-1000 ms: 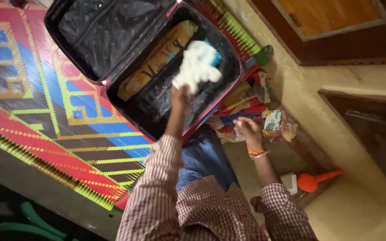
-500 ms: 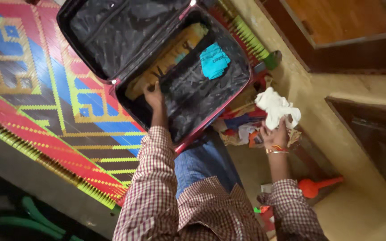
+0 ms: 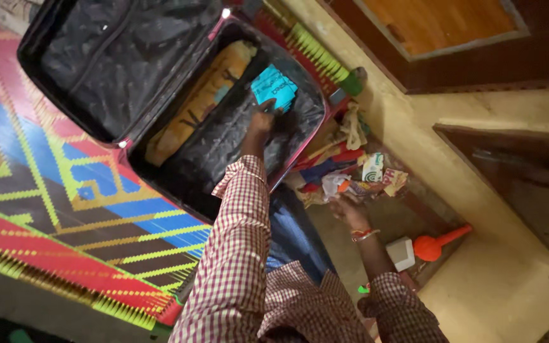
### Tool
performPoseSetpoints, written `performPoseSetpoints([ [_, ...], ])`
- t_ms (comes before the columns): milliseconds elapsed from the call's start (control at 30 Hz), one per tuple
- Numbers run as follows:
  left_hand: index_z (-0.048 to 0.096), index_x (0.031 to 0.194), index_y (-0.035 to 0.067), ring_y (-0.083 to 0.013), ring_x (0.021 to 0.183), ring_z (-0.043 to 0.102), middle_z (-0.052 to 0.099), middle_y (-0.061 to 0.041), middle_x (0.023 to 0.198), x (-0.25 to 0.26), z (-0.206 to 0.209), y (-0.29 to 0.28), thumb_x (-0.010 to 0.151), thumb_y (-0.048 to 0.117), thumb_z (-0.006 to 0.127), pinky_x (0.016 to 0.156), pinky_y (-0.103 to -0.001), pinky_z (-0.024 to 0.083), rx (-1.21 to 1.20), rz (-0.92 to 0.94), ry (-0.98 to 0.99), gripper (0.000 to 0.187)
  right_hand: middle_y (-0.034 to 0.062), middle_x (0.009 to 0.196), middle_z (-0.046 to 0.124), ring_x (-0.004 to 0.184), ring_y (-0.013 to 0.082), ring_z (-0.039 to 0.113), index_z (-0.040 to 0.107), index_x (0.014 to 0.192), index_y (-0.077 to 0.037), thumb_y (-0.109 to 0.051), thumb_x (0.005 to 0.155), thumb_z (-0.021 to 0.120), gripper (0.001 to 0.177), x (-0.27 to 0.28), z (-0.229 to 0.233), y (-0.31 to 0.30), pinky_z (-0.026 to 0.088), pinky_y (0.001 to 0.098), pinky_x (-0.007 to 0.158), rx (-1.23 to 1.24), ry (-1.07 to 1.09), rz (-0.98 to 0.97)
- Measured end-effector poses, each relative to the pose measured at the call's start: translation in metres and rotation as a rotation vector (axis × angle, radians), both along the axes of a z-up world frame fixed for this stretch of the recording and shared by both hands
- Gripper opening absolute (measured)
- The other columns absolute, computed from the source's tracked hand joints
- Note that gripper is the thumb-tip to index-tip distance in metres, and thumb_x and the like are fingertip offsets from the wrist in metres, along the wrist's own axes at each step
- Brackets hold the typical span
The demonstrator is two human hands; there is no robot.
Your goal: The person unpacks items from a suitcase, including clothing and several small packages, by removing them one by one and placing them on the surrounding floor and a nearby platform.
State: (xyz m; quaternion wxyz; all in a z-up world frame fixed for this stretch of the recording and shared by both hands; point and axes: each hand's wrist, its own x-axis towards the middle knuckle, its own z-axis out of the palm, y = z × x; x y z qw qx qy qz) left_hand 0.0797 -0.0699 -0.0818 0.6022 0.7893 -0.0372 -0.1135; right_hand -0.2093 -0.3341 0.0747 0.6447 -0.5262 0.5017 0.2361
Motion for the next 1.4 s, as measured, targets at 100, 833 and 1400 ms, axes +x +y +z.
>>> performPoseSetpoints([
  [100,0.072,0.121,-0.001,-0.0177,0.1,0.069,0.076,-0.011,0.113,0.007,0.014,-0.017,0.088,0.017,0.082,0.09,-0.033,0.054,-0.198,0.236,0.157,0.038,0.0052,0.099,0.072,0.082,0.0139,0.073,0.066,0.112,-0.011,-0.033,0.097,0.071,0.028,0.011,-0.003,0.003,0.056,0.0287,0.061,0.021,-0.143,-0.021],
  [833,0.063,0.113,0.0,-0.044,0.112,0.06,0.062,-0.025,0.121,-0.057,0.047,0.219,0.095,0.026,0.06,0.093,-0.057,0.048,1.214,0.573,0.44,0.032,0.0061,0.117,0.069,0.101,0.0159,0.066,0.065,0.127,-0.001,-0.02,0.094,0.077,0.04,0.059,0.065,0.018,0.054,0.0322,0.085,-0.255,-0.57,-0.071],
  [1400,0.07,0.085,0.007,-0.0415,0.077,0.069,0.072,-0.022,0.086,-0.074,0.13,0.262,0.086,0.04,0.07,0.068,-0.054,0.056,1.015,0.318,0.117,0.034,0.0044,0.114,0.071,0.101,0.0177,0.067,0.067,0.126,-0.001,-0.008,0.086,0.077,0.041,0.014,0.046,0.021,0.055,0.0324,0.09,-0.288,-0.652,-0.051],
])
